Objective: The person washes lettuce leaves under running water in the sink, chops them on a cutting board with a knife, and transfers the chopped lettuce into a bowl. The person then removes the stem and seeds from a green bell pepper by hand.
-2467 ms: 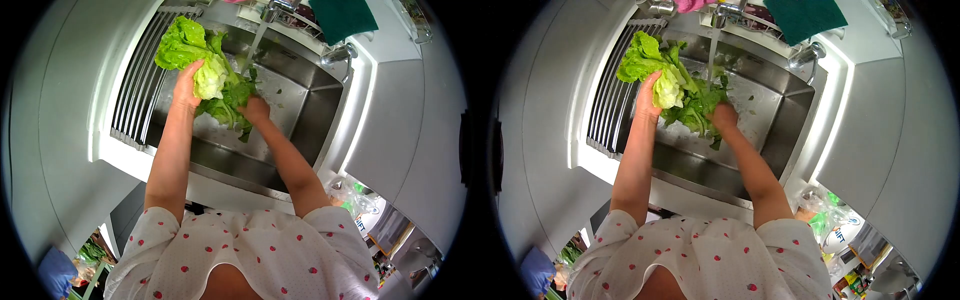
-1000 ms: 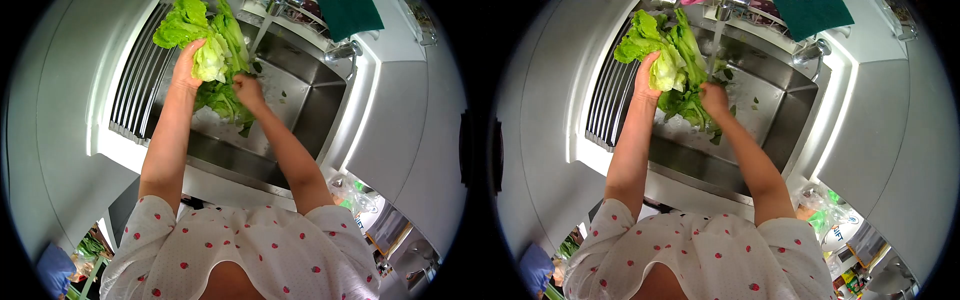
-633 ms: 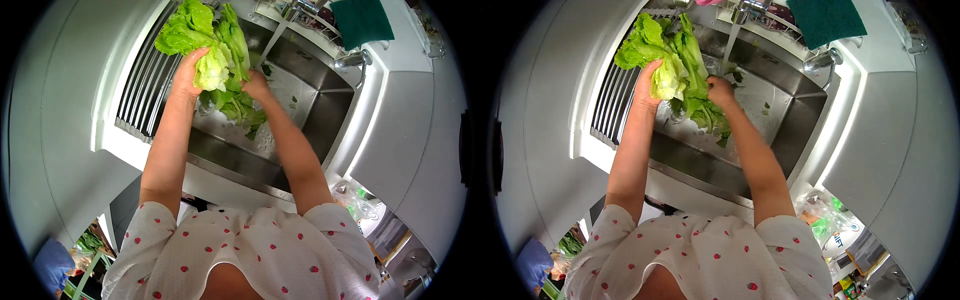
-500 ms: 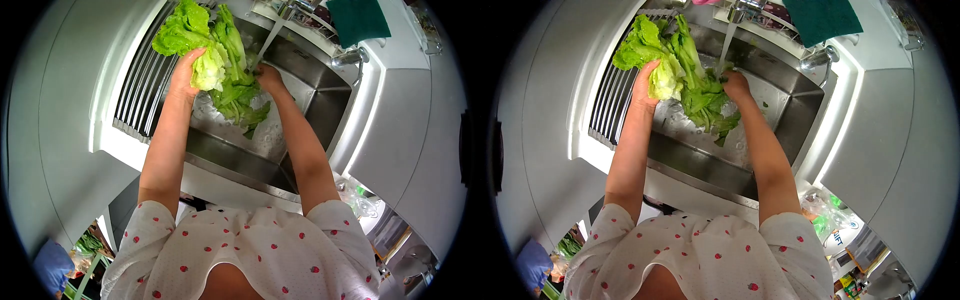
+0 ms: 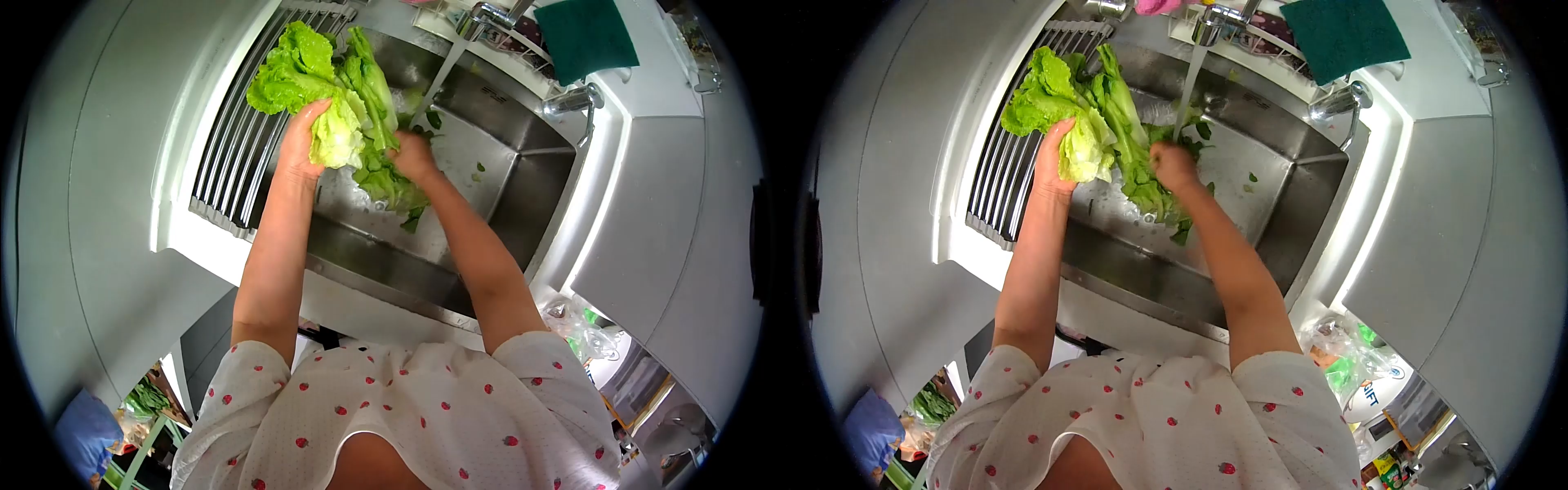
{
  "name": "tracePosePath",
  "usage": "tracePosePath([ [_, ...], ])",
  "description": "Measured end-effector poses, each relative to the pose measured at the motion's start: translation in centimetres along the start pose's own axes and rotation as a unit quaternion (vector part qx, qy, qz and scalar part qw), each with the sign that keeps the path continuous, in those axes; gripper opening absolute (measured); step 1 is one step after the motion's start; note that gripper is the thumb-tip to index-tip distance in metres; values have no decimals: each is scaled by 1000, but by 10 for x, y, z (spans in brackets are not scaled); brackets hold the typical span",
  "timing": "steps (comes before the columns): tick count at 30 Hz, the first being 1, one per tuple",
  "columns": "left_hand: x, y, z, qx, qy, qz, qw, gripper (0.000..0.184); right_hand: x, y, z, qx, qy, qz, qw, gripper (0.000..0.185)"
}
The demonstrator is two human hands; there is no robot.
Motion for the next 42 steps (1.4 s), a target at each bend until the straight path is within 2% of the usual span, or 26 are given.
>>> tracePosePath([
  [1, 0, -1, -1, -14, 8, -13, 1000, 27, 5, 22, 4, 63, 9, 56, 996, 20],
  [2, 1, -2, -4, -29, 17, -27, 999, 27, 9, 36, 18, 194, -57, 66, 977, 20],
  [4, 4, -2, -12, -59, 15, -27, 998, 27, 11, 66, 21, 444, -179, 85, 874, 22],
  [7, 4, -7, -24, -72, 13, -16, 997, 28, 7, 115, -25, 414, -106, 74, 901, 28],
  [8, 3, -9, -28, -75, 20, -19, 997, 29, 11, 117, -26, 358, -115, 43, 926, 30],
  [11, 0, -8, -33, -72, 19, -3, 997, 30, 11, 129, -37, 497, -104, 15, 861, 25],
  [14, -5, -7, -33, -83, 11, 2, 996, 31, 17, 140, -35, 382, -52, 23, 922, 21],
  [17, -6, -11, -31, -99, 2, -3, 995, 30, 12, 148, -53, 346, 18, 88, 934, 17],
  [20, -7, -13, -31, -102, -13, -12, 995, 33, 4, 159, -57, 502, 23, 160, 850, 18],
  [23, -6, -23, -33, -120, -17, -41, 992, 37, -16, 142, -84, 640, 21, 141, 755, 18],
  [26, -12, -38, -33, -112, -7, -31, 993, 41, -32, 129, -90, 701, -29, 114, 703, 17],
  [29, -7, -40, -37, -109, 13, -36, 993, 43, -39, 133, -95, 666, -17, 121, 736, 18],
  [32, -3, -52, -33, -139, 7, -62, 988, 44, -33, 135, -99, 506, 20, 150, 849, 21],
  [35, 8, -57, -25, -50, -7, -65, 997, 43, -29, 138, -91, 464, 71, 168, 867, 22],
  [39, 24, -60, -9, -71, -51, -48, 995, 33, -33, 141, -75, 407, 17, 224, 885, 23],
  [41, 29, -57, -3, -77, -21, -65, 995, 29, -33, 115, -34, 341, -17, 279, 897, 26],
  [42, 31, -54, 1, -57, -23, -60, 996, 29, -31, 79, -12, 270, -75, 179, 943, 31],
])
Point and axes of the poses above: each hand's wrist, its own x-axis towards the middle knuckle, its own y-axis out of the back of the hand, z = x × y, the point moved 7 cm from there along x, towards the middle knuckle, and after that the axes turned 2 degrees about x, right-handed, at the moved point
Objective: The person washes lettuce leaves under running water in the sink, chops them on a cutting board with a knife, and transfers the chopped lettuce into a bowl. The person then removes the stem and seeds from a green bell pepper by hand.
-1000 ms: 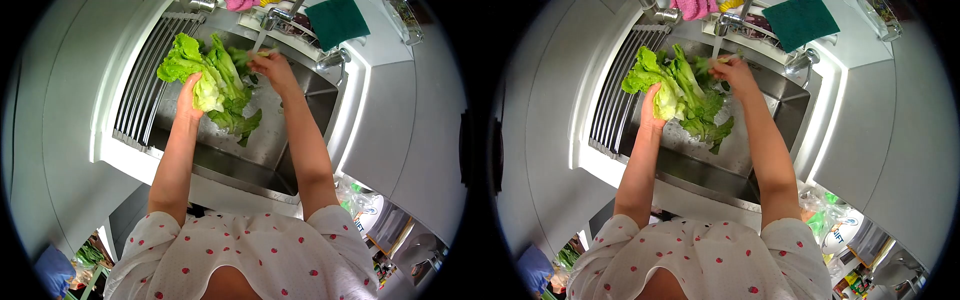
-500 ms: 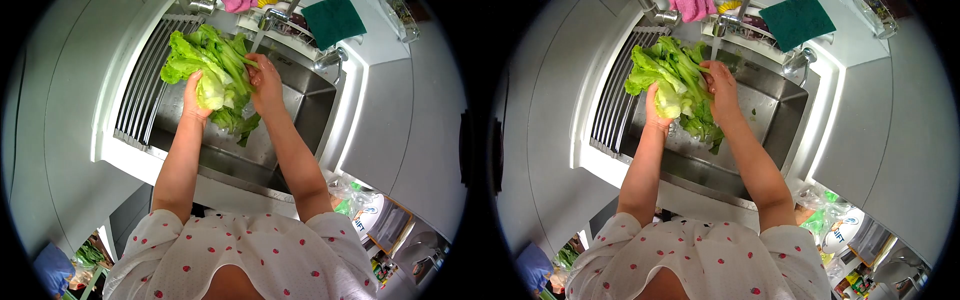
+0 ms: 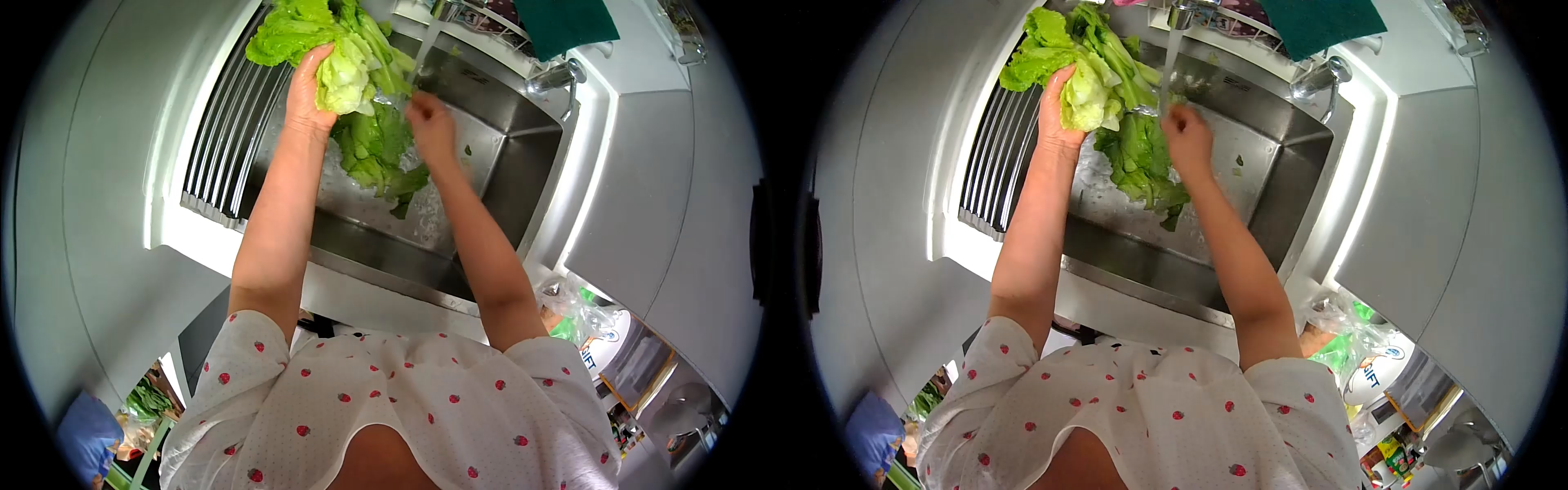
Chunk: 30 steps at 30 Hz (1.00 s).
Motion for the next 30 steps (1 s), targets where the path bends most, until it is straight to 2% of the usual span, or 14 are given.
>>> tracePosePath([
  [1, 2, 1, 4, 21, -2, 3, 1000, 29, -5, -16, 32, -99, -63, -82, 990, 36],
  [3, -6, -1, 6, 57, -8, 22, 998, 30, -34, -49, 43, -327, -87, -182, 923, 42],
  [6, -12, 4, 5, 64, -9, 33, 997, 31, -61, -88, 62, -439, -15, -141, 887, 44],
  [9, -12, 17, 3, 54, -2, 37, 998, 30, -53, -102, 97, -458, -8, -120, 881, 45],
  [12, -16, 25, 5, 37, -6, 45, 998, 29, -27, -76, 94, -264, -112, -173, 942, 39],
  [14, -20, 30, 6, 26, 6, 44, 999, 28, -10, -47, 75, -124, -178, -103, 971, 33],
  [16, -23, 33, 5, 47, -4, 61, 997, 27, 6, -28, 66, 46, -224, -56, 972, 28],
  [18, -25, 35, 6, 60, -8, 67, 996, 27, 24, -20, 61, 243, -248, -36, 937, 25],
  [21, -29, 36, 3, 58, 6, 62, 996, 26, 35, 0, 14, 230, -308, -10, 923, 26],
  [24, -34, 41, 2, 48, 17, 62, 997, 27, 31, 7, -45, 306, -297, -20, 904, 35],
  [27, -37, 44, 1, 20, 9, 62, 998, 28, 43, 9, -39, 167, -235, 16, 957, 44],
  [30, -39, 48, 2, 23, 7, 77, 997, 30, 49, -9, -24, 303, -229, -81, 922, 45],
])
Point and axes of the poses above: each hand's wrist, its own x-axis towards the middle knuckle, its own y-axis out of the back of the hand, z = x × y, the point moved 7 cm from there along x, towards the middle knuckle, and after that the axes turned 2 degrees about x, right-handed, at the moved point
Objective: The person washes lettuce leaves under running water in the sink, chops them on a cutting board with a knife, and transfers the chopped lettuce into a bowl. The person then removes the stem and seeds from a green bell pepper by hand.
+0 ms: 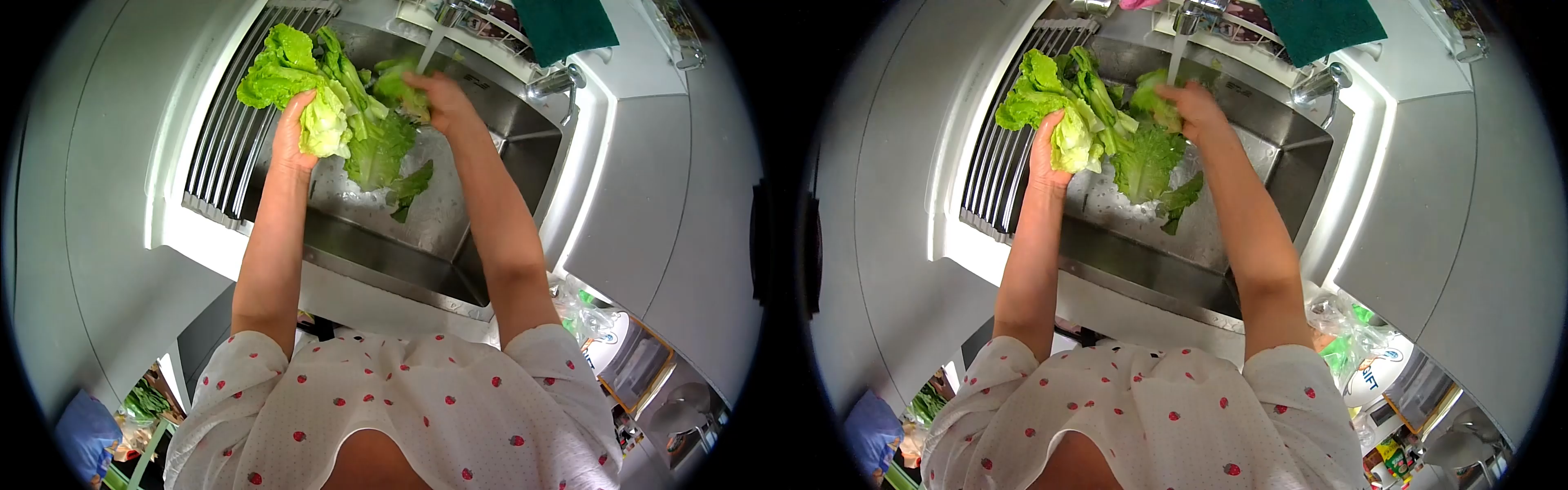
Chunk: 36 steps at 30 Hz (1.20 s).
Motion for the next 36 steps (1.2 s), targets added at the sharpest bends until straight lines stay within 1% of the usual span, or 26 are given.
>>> tracePosePath([
  [3, -3, 3, 5, 7, -1, -10, 1000, 32, 3, 11, 22, -89, 17, 36, 995, 45],
  [4, -4, 1, 7, 12, -3, -17, 1000, 32, 7, 22, 36, -243, 78, 74, 964, 44],
  [5, -4, 2, 9, 9, -5, -18, 1000, 32, 10, 28, 61, -391, 137, 110, 904, 43],
  [6, -4, 4, 11, 6, -9, -19, 1000, 33, 9, 22, 73, -527, 193, 141, 816, 42],
  [8, -4, 3, 13, -6, -8, -37, 999, 33, -8, 0, 110, -574, 50, 96, 812, 45],
  [10, -7, 4, 12, 3, -8, -22, 1000, 32, -20, -14, 140, -618, 57, 78, 780, 52],
  [13, -10, 5, 12, 7, -12, -11, 1000, 32, -22, -16, 169, -662, 72, 69, 743, 62],
  [14, -11, 8, 11, 11, -13, -6, 1000, 32, -14, -10, 179, -657, 47, 86, 747, 55],
  [17, -12, 10, 10, 21, -9, 4, 1000, 33, 2, 10, 172, -625, 5, 76, 777, 41],
  [18, -13, 10, 10, 17, -12, 5, 1000, 33, 2, 22, 154, -572, -2, 120, 811, 22],
  [19, -14, 11, 11, 12, -15, 6, 1000, 33, 4, 35, 139, -456, -35, 122, 881, 22],
  [20, -14, 12, 12, 11, -14, 5, 1000, 33, 8, 49, 126, -331, -67, 121, 933, 23],
  [21, -13, 15, 12, 10, -13, 3, 1000, 33, 19, 63, 115, -223, -82, 104, 966, 22],
  [22, -12, 16, 12, 9, -11, 1, 1000, 33, 25, 71, 108, -110, -95, 87, 985, 21],
  [25, -13, 14, 9, -1, -11, 13, 1000, 32, 9, 51, 44, 73, -53, 58, 994, 23],
  [28, -9, 20, 5, 7, -1, -17, 1000, 31, 0, 26, 19, -22, -86, 14, 996, 19],
  [31, -10, 19, 5, -12, -2, -15, 1000, 31, 4, 14, -6, 82, -23, -8, 996, 20],
  [32, -11, 17, 4, -26, -4, -11, 1000, 31, 11, 22, -6, -19, 9, -4, 1000, 24],
  [33, -12, 14, 3, -48, -7, -21, 999, 31, 5, 18, -11, -85, 31, 12, 996, 26],
  [35, -13, 9, 3, -90, -16, -44, 995, 32, -15, -3, -23, -215, 79, 44, 972, 30],
  [36, -16, 3, 4, -86, -31, -29, 995, 34, -20, -11, -22, -134, 66, 19, 989, 33],
])
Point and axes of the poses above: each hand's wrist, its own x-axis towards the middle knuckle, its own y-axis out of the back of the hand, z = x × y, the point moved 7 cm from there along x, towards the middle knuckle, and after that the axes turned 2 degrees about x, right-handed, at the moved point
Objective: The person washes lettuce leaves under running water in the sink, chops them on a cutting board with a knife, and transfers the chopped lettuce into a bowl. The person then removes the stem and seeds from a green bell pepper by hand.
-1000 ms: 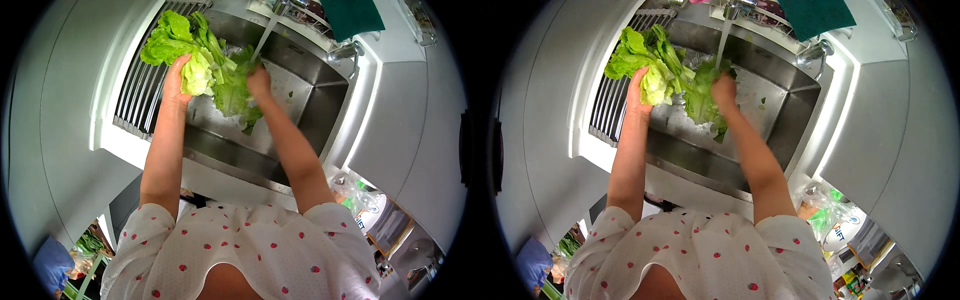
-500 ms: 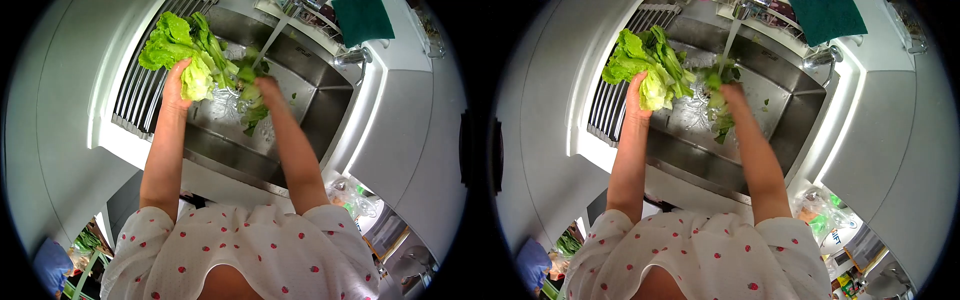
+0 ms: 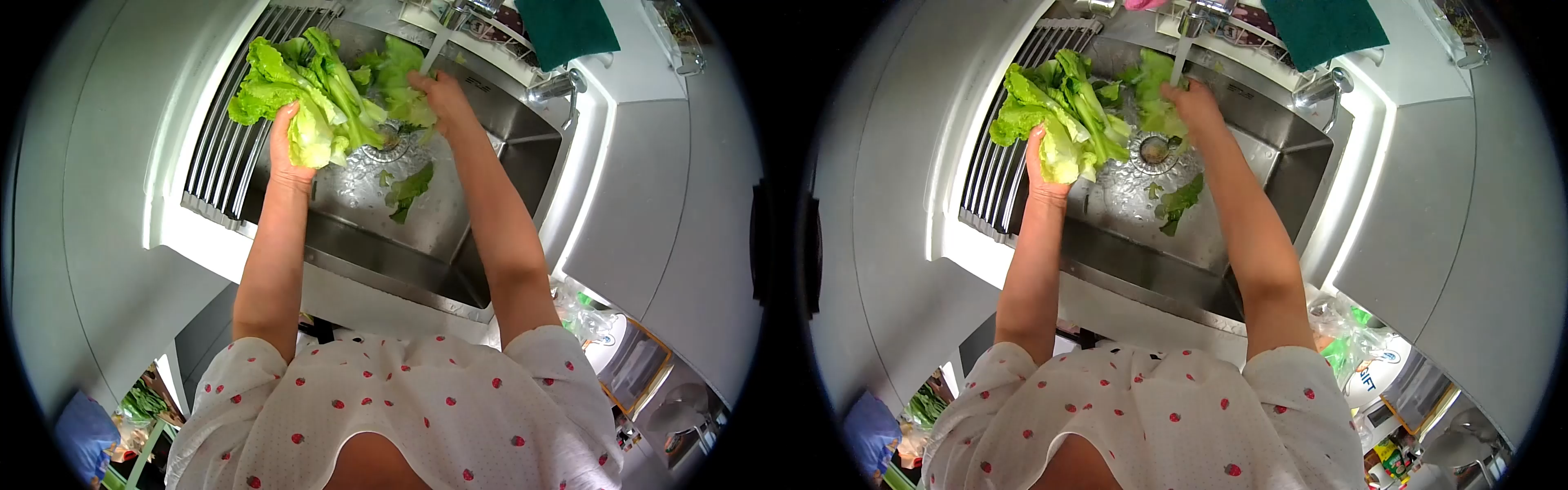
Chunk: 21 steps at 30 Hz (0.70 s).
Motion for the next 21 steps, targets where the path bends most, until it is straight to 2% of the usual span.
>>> tracePosePath([
  [2, 1, -6, -7, -21, -1, -14, 1000, 35, -11, -15, -1, 170, -27, -42, 984, 38],
  [4, 6, -10, -15, -22, 17, -46, 999, 35, -22, -35, -2, 223, -53, -73, 971, 42],
  [5, 9, -5, -20, 22, 30, -8, 999, 37, -27, -42, -2, 249, -68, -88, 962, 43],
  [10, 12, -22, -28, 131, 55, -23, 990, 40, -37, -47, -8, 300, -45, -99, 948, 43],
  [14, 11, -21, -38, 15, 63, -11, 998, 42, -43, -46, -5, 335, -62, -75, 937, 41],
  [17, 11, -26, -46, -18, 72, -45, 996, 41, -29, -37, 10, 201, -50, -57, 977, 44],
  [18, 10, -30, -46, 35, 49, -30, 998, 40, -16, -30, 18, 131, -2, -34, 991, 44],
  [21, 11, -29, -52, 24, 68, -33, 997, 41, 0, -19, 22, -85, 109, 14, 990, 49],
])
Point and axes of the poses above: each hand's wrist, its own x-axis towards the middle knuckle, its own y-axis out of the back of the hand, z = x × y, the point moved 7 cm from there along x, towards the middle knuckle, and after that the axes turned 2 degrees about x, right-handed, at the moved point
